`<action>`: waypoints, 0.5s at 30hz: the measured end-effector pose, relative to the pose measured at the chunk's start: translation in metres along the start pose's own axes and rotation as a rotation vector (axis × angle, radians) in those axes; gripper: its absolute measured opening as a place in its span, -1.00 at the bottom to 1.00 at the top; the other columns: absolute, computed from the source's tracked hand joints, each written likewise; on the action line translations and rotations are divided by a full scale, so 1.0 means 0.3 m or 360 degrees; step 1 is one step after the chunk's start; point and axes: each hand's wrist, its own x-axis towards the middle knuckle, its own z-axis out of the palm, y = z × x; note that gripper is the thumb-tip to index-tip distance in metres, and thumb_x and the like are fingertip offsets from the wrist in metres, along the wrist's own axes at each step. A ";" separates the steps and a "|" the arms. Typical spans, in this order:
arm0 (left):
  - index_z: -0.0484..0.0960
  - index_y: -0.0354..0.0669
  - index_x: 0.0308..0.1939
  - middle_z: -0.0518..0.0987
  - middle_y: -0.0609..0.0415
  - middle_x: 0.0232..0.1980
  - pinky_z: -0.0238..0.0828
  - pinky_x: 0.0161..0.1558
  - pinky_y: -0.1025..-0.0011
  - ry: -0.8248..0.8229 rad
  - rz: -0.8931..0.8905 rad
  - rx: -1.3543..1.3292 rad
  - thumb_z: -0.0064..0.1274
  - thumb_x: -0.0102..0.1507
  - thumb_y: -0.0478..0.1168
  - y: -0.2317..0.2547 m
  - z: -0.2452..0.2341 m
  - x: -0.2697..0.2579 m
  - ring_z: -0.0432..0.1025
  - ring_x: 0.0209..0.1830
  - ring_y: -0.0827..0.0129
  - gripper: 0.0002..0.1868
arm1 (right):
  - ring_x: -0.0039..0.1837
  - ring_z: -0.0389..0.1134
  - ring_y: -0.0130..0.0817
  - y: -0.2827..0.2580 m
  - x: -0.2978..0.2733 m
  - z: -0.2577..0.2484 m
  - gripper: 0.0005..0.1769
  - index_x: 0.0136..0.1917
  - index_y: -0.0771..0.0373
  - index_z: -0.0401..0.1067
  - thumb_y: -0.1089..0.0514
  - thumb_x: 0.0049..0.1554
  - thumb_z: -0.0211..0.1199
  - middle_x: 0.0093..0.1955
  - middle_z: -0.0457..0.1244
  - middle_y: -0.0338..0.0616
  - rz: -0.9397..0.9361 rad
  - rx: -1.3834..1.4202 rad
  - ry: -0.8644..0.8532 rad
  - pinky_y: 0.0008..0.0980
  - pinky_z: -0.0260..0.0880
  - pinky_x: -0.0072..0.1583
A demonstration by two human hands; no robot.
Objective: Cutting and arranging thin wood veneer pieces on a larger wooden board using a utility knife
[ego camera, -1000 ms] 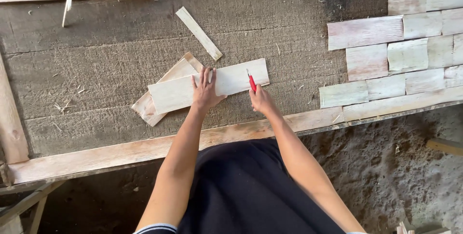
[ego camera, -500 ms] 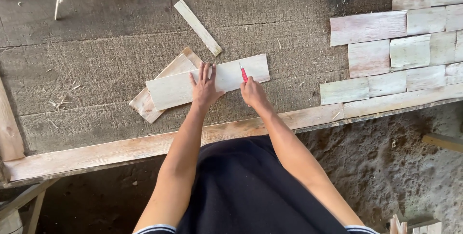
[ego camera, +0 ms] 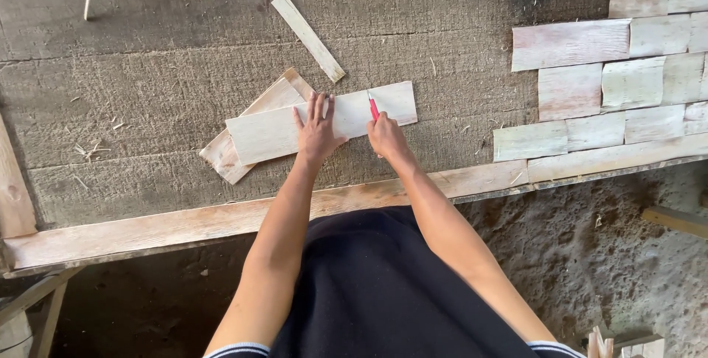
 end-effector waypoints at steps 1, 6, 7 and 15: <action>-0.02 0.07 0.63 -0.09 0.00 0.69 -0.62 0.49 -0.30 -0.0001 -0.0002 -0.0001 0.29 0.13 0.16 -0.004 0.006 0.003 -0.38 0.69 0.18 0.12 | -0.14 0.46 0.34 0.014 0.017 0.009 -0.51 0.11 0.48 0.29 0.02 0.20 -0.20 -0.09 0.35 0.48 0.0000 -0.0001 -0.0002 0.18 0.51 -0.05; -0.01 0.06 0.63 -0.09 0.00 0.69 -0.60 0.49 -0.33 0.0010 0.0010 -0.0008 0.32 0.11 0.14 -0.005 0.010 0.003 -0.37 0.70 0.17 0.14 | -0.30 0.47 0.08 0.091 0.097 0.054 -0.48 0.13 0.51 0.32 0.01 0.16 -0.17 -0.16 0.36 0.40 0.0027 0.0079 -0.0031 -0.04 0.59 -0.18; -0.01 0.06 0.63 -0.09 0.00 0.69 -0.60 0.49 -0.33 0.0009 0.0011 -0.0009 0.32 0.11 0.14 -0.006 0.012 0.002 -0.37 0.70 0.17 0.14 | -0.30 0.47 0.08 0.076 0.085 0.042 -0.48 0.13 0.51 0.32 0.01 0.16 -0.17 -0.16 0.36 0.40 0.0029 0.0078 -0.0031 -0.04 0.59 -0.18; 0.01 0.07 0.62 -0.07 0.00 0.69 -0.64 0.48 -0.32 0.0038 -0.0016 -0.0029 0.35 0.10 0.11 0.000 0.015 0.005 -0.37 0.69 0.17 0.14 | -0.33 0.45 0.12 0.076 0.093 0.040 -0.49 0.10 0.48 0.33 0.01 0.15 -0.18 -0.17 0.36 0.39 0.0040 -0.0059 -0.0082 0.11 0.55 -0.06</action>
